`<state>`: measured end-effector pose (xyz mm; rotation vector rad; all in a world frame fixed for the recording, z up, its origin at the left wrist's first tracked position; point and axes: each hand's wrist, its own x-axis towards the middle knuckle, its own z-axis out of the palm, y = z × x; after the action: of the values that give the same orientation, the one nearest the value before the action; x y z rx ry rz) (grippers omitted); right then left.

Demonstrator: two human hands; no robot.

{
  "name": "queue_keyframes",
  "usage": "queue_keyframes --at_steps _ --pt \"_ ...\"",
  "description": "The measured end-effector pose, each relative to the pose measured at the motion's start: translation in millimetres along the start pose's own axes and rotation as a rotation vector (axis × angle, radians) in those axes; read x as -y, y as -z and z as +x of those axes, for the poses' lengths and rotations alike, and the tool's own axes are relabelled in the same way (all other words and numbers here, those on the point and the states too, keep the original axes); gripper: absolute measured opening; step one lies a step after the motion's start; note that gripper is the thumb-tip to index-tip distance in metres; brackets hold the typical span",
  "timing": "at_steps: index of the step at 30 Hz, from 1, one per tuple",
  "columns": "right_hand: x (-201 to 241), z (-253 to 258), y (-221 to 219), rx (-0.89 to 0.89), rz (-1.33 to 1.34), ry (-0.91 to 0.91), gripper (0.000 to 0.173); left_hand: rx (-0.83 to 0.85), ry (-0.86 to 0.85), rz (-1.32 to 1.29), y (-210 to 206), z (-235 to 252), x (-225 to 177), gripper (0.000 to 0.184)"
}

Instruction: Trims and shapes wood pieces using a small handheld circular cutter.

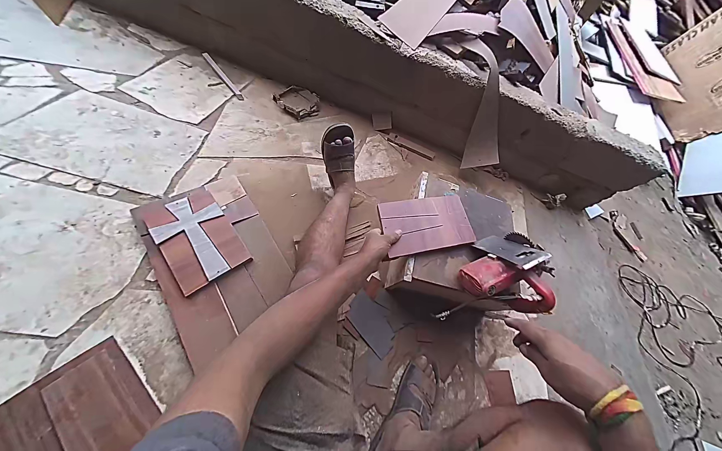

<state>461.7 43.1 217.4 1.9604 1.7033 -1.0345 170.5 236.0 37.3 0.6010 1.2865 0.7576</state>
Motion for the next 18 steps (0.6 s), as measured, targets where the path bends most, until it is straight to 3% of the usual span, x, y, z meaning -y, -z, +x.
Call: queue_keyframes --at_steps 5,8,11,15,18 --pt "9.7 13.0 4.1 0.040 -0.049 -0.018 0.048 -0.034 0.008 -0.061 -2.7 7.6 2.1 0.050" --pt "7.5 12.0 5.8 -0.030 -0.015 -0.009 0.046 -0.022 -0.008 -0.035 -0.7 11.4 0.6 0.050" --pt "-6.3 5.9 4.7 -0.263 0.183 0.006 0.039 -0.012 -0.012 0.064 16.6 9.1 -11.8 0.051" --pt "-24.4 3.8 2.3 -0.611 0.544 -0.119 0.032 -0.033 -0.038 0.189 61.7 9.0 -26.3 0.048" --pt "-30.6 8.1 9.4 -0.817 0.848 -0.218 0.032 -0.184 -0.060 0.326 90.2 13.3 -29.7 0.050"
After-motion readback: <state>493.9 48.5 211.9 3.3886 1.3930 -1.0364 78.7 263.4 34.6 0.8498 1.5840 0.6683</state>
